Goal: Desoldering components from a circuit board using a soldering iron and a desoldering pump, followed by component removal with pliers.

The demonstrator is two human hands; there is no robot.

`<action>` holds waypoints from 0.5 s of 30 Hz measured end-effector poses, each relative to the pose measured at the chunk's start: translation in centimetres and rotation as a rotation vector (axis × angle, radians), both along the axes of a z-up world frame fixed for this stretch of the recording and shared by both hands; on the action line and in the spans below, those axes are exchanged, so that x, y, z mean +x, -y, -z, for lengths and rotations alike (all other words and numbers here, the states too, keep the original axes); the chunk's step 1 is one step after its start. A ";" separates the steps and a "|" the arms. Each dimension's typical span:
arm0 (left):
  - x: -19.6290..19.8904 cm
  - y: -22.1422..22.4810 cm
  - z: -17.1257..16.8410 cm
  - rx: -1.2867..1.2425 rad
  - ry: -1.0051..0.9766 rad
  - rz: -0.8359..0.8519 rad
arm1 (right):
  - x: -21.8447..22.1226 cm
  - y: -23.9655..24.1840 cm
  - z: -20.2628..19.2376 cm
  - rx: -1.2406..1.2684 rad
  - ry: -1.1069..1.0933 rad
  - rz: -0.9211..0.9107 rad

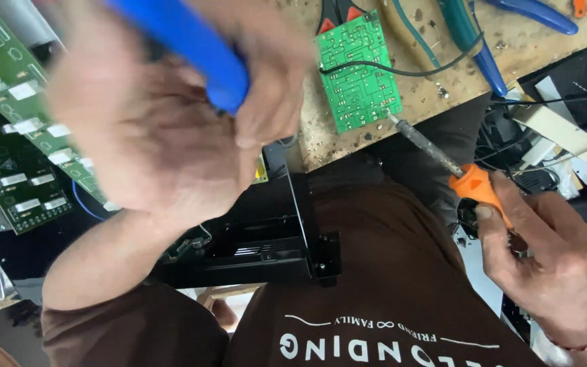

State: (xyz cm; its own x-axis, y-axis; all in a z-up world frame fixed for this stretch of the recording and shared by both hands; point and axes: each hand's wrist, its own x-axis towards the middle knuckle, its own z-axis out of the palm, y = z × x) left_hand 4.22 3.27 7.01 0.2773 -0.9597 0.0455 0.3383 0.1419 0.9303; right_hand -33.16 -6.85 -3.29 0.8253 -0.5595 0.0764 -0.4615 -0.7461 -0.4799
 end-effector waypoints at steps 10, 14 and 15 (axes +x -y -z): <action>-3.1 3.9 5.1 -0.386 0.160 -0.399 | 1.2 1.9 -2.0 -0.266 -0.131 -0.254; -3.8 4.8 5.3 -0.342 0.192 -0.352 | 1.2 2.1 -2.2 -0.401 -0.164 -0.394; -3.6 4.8 5.3 -0.345 0.192 -0.352 | 1.2 1.7 -1.8 -0.404 -0.164 -0.394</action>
State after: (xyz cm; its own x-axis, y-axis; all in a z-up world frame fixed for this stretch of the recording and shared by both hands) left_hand 0.57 -1.51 1.73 0.5359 -0.7303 0.4238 0.0427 0.5247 0.8502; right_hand -31.98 -8.60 -1.51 0.9842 -0.1612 0.0737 -0.1563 -0.9854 -0.0671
